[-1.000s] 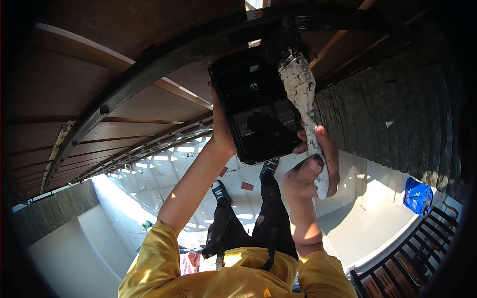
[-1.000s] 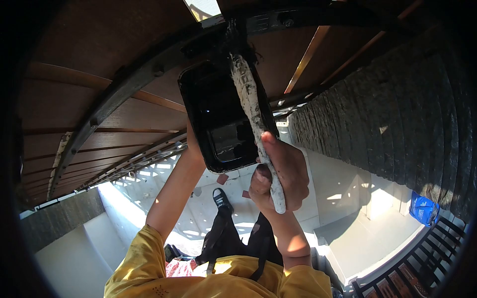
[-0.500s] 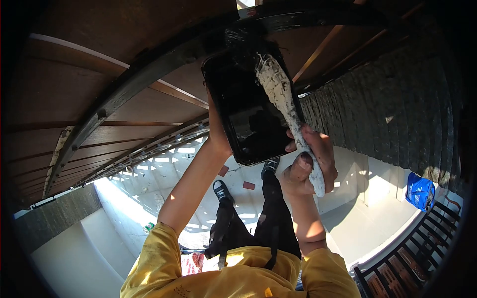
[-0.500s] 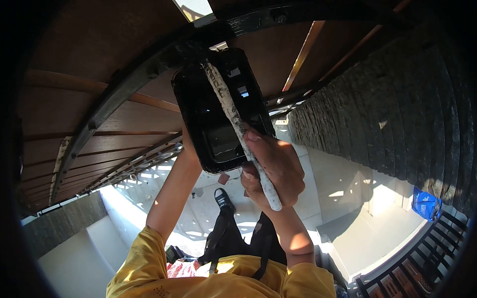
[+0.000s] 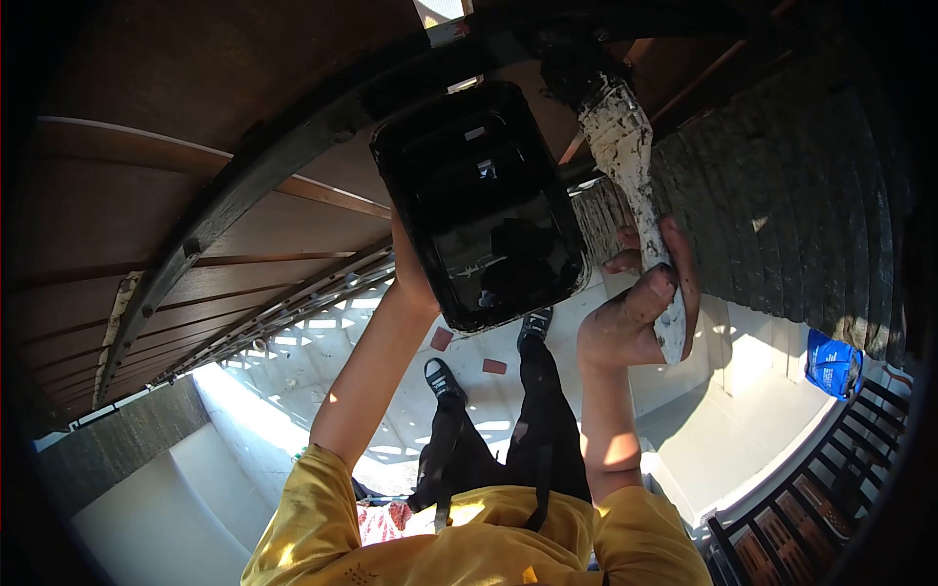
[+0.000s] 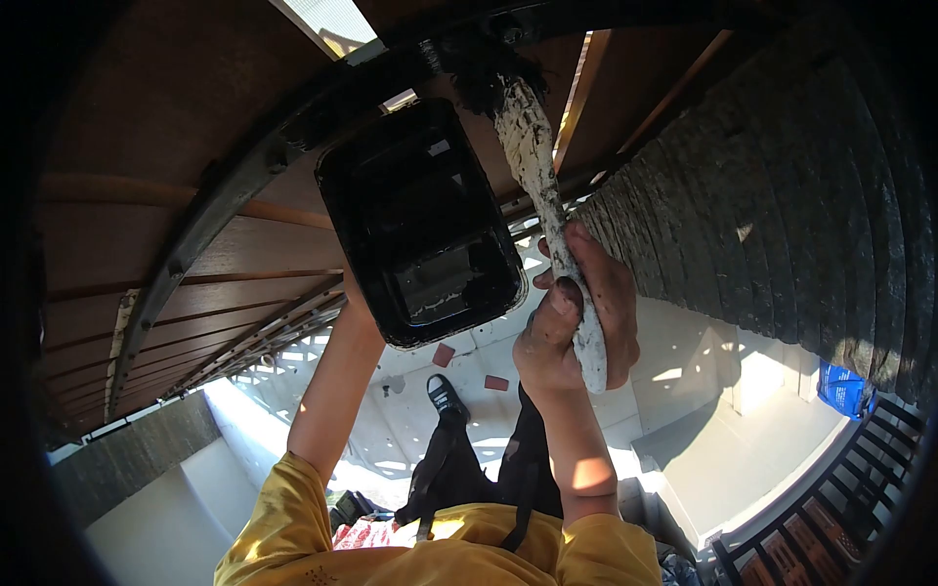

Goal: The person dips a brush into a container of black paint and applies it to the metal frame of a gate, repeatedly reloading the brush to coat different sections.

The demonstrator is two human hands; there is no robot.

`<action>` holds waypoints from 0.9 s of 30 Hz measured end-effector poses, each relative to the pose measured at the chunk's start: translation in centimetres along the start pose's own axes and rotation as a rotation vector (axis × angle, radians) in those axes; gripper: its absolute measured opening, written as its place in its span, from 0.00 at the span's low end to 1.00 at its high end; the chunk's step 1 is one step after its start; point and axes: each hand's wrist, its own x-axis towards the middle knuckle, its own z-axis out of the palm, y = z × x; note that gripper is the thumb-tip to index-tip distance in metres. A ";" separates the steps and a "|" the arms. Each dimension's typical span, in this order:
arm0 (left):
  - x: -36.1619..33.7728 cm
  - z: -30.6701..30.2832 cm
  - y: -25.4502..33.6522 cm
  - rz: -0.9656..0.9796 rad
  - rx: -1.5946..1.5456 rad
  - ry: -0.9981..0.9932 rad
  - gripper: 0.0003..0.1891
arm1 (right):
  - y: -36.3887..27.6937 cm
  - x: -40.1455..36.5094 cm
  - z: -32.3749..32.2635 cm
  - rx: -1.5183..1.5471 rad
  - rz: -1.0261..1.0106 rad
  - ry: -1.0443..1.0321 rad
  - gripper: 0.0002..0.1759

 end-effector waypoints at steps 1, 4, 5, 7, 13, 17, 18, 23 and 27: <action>0.0 0.1 0.0 0.007 0.066 0.026 0.29 | 0.0 0.1 0.1 -0.002 0.014 0.022 0.20; 0.2 1.3 0.1 0.007 -0.031 -0.095 0.30 | 0.0 0.3 -0.2 0.002 0.037 0.006 0.20; 0.2 1.3 0.1 0.007 -0.030 -0.097 0.30 | -0.1 0.3 -0.2 0.002 0.036 0.007 0.20; 0.1 0.8 0.3 -0.001 0.025 -0.147 0.31 | -0.4 0.3 -0.3 -0.025 0.052 0.009 0.21; 0.0 0.4 -0.5 -0.027 -0.086 0.050 0.19 | -0.7 -0.4 -1.0 0.048 0.060 -0.018 0.23; 0.7 0.6 -1.5 -0.049 -0.091 0.019 0.23 | -1.5 1.0 -1.5 0.049 0.118 -0.059 0.25; 1.0 0.6 -1.8 -0.056 -0.094 0.007 0.24 | -1.0 1.0 -1.6 0.041 0.075 -0.056 0.24; 2.5 1.0 -2.6 -0.085 -0.094 -0.049 0.31 | 0.1 0.9 -1.6 0.023 0.042 -0.058 0.23; 3.3 1.0 -3.3 -0.120 -0.092 -0.083 0.37 | 0.0 0.8 -1.0 -0.088 0.042 0.013 0.27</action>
